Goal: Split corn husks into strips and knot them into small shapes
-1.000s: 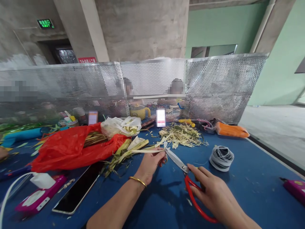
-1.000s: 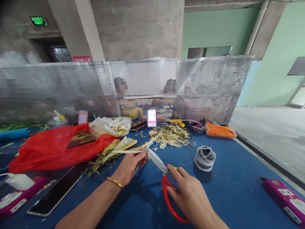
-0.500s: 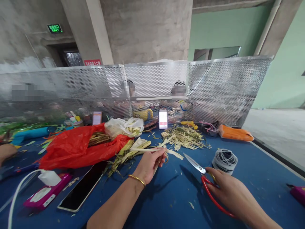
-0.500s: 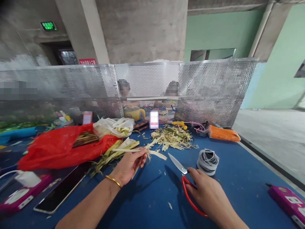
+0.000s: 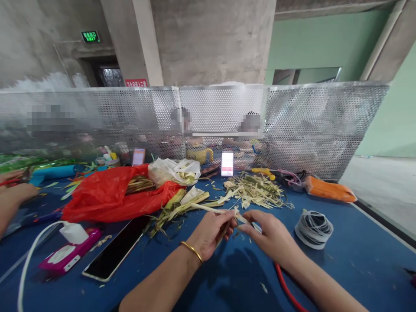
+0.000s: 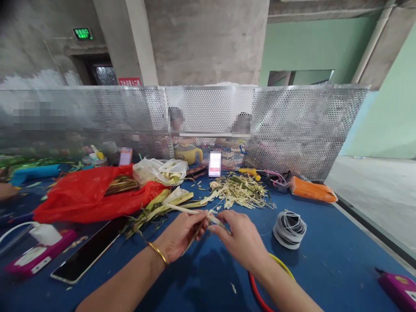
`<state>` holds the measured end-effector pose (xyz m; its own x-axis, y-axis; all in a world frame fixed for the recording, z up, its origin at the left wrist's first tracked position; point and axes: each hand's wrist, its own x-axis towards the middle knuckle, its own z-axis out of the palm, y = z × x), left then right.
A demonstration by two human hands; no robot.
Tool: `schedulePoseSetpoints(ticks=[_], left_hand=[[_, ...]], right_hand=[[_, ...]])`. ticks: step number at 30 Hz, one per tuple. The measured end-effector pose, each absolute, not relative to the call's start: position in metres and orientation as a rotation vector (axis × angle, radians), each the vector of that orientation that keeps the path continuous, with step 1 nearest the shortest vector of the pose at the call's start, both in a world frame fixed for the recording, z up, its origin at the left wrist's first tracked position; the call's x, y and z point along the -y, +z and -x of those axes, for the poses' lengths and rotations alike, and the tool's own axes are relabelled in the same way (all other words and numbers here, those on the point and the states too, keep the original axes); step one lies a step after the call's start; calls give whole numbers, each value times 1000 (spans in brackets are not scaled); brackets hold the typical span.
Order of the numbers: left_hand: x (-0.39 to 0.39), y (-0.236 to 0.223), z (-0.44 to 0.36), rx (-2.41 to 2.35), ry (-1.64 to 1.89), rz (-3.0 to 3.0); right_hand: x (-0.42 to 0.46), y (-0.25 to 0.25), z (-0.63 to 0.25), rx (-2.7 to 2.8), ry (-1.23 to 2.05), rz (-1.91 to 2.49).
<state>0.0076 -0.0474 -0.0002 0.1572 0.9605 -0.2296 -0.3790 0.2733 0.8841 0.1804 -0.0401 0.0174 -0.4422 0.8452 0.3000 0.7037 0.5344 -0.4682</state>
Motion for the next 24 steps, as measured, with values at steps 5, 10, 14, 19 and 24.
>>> schedulePoseSetpoints(ticks=[5, 10, 14, 19, 24], left_hand=[[44, -8, -9, -968, 1062, -817], [42, -17, -13, -1030, 1022, -882], [41, -19, -12, -1099, 1023, -919], [44, -12, -10, -1082, 932, -1013], [46, -15, -12, -1051, 872, -1130]], right_hand=[[38, -10, -168, 2157, 465, 1256], [44, -12, -176, 2265, 397, 1142], [39, -6, -183, 2319, 459, 1107], [24, -6, -198, 2187, 362, 1087], [22, -12, -196, 2438, 328, 923]])
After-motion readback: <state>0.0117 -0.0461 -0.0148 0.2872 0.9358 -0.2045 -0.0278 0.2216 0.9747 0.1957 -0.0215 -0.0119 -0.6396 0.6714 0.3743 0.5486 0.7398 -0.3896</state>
